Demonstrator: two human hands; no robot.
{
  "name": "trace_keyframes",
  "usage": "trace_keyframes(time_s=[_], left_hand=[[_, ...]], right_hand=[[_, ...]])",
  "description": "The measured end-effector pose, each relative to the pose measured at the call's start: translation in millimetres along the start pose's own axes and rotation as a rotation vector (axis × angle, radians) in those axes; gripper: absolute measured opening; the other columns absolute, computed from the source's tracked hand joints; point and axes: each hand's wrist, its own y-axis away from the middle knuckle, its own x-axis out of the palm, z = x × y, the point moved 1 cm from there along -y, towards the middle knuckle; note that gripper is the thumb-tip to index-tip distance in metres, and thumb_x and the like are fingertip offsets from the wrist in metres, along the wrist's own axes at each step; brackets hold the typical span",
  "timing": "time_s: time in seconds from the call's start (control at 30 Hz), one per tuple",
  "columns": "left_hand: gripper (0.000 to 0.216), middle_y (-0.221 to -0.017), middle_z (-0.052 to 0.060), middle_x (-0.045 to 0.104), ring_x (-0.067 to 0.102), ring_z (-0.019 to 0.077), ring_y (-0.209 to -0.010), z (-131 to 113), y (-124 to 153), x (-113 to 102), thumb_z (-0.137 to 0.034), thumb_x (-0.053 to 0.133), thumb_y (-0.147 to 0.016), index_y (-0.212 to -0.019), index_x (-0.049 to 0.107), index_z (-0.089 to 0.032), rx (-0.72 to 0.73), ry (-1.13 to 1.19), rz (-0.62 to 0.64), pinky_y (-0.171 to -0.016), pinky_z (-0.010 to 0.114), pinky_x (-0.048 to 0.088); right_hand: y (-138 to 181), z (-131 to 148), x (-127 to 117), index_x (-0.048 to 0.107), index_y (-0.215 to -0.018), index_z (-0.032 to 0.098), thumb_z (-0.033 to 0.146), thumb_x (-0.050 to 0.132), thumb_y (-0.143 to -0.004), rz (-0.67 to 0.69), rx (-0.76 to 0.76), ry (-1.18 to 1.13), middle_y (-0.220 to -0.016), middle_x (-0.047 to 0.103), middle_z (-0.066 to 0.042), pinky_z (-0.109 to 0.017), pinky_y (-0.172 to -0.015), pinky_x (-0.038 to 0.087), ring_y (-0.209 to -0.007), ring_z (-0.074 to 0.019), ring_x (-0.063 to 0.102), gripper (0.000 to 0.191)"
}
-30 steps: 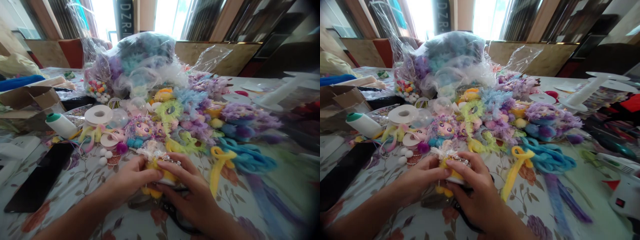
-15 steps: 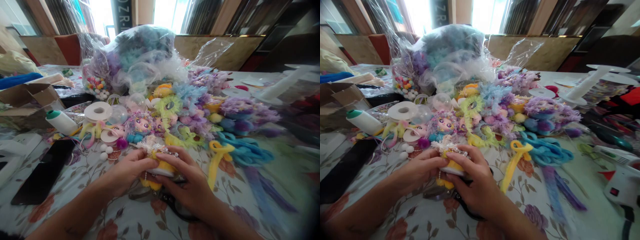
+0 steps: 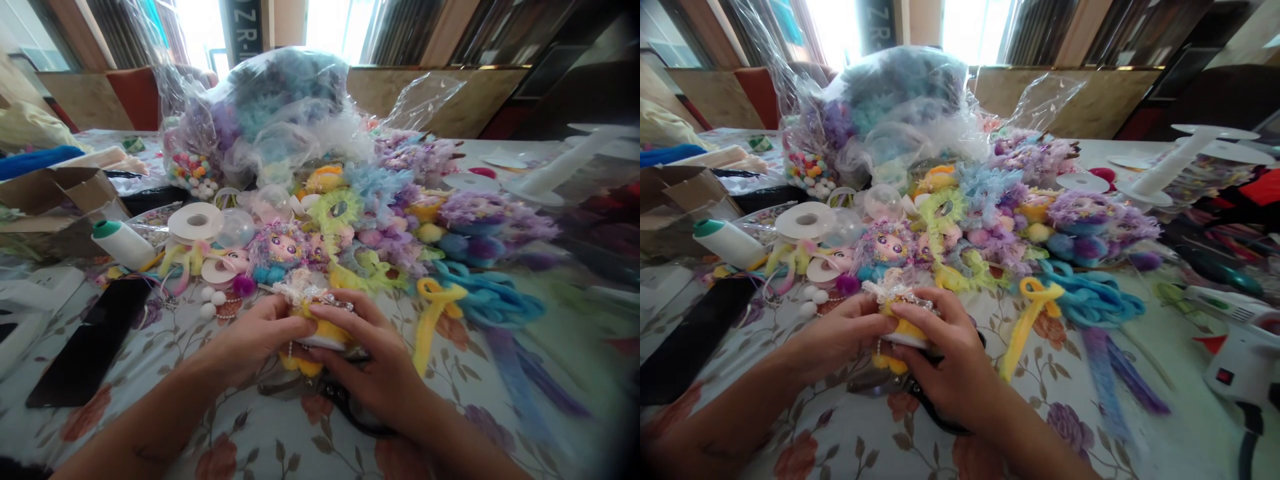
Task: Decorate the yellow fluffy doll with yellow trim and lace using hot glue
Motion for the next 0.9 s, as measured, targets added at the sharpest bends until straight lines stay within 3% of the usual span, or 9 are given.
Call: trace_keyframes(time_s=[0.2,0.3,0.43,0.63,0.9], left_hand=[[0.037,-0.09,0.004,0.066,0.065,0.0202,-0.086,3.0,1.6,-3.3,-0.03,0.083,-0.067,-0.095,0.064,-0.016,0.034,-0.022,0.015,-0.071,0.027,0.05],[0.027,-0.086,0.002,0.065,0.062,0.0162,-0.081,4.3,1.7,-1.4,-0.024,0.08,-0.07,-0.092,0.065,-0.015,0.057,-0.017,-0.01,-0.066,0.024,0.048],[0.011,-0.076,0.0,0.063,0.06,0.0123,-0.072,3.6,1.2,3.3,-0.016,0.073,-0.072,-0.078,0.064,-0.014,0.095,0.123,0.054,-0.062,0.021,0.048],[0.01,-0.067,-0.001,0.061,0.061,0.0117,-0.065,-0.2,4.2,7.9,-0.011,0.07,-0.064,-0.067,0.061,-0.014,0.032,0.256,-0.002,-0.058,0.02,0.05],[0.009,-0.067,0.002,0.066,0.062,0.0128,-0.064,-5.6,6.6,9.0,-0.008,0.067,-0.056,-0.064,0.066,-0.011,0.004,0.242,-0.031,-0.057,0.02,0.051]], right_hand=[[-2.5,3.6,1.9,0.064,-0.123,0.022,0.02,0.071,-0.087,-0.017,-0.043,0.006,-0.125,0.054,-0.01,-0.028,-0.099,0.051,-0.116,-0.0198,0.058,0.037],[-2.3,4.9,4.3,0.063,-0.124,0.022,0.019,0.07,-0.088,-0.018,-0.073,0.016,-0.125,0.055,-0.01,-0.029,-0.097,0.051,-0.116,-0.0202,0.057,0.037],[-2.1,5.5,7.7,0.062,-0.125,0.022,0.017,0.07,-0.087,-0.01,-0.086,0.021,-0.126,0.054,-0.009,-0.032,-0.098,0.05,-0.117,-0.0209,0.056,0.039],[-4.7,6.9,9.2,0.061,-0.125,0.021,0.013,0.071,-0.086,-0.004,-0.09,0.002,-0.126,0.054,-0.008,-0.029,-0.096,0.051,-0.116,-0.0192,0.057,0.04],[-6.1,9.7,9.4,0.062,-0.122,0.021,0.011,0.07,-0.086,0.012,-0.119,0.008,-0.127,0.053,-0.008,-0.026,-0.096,0.05,-0.117,-0.0178,0.056,0.039]])
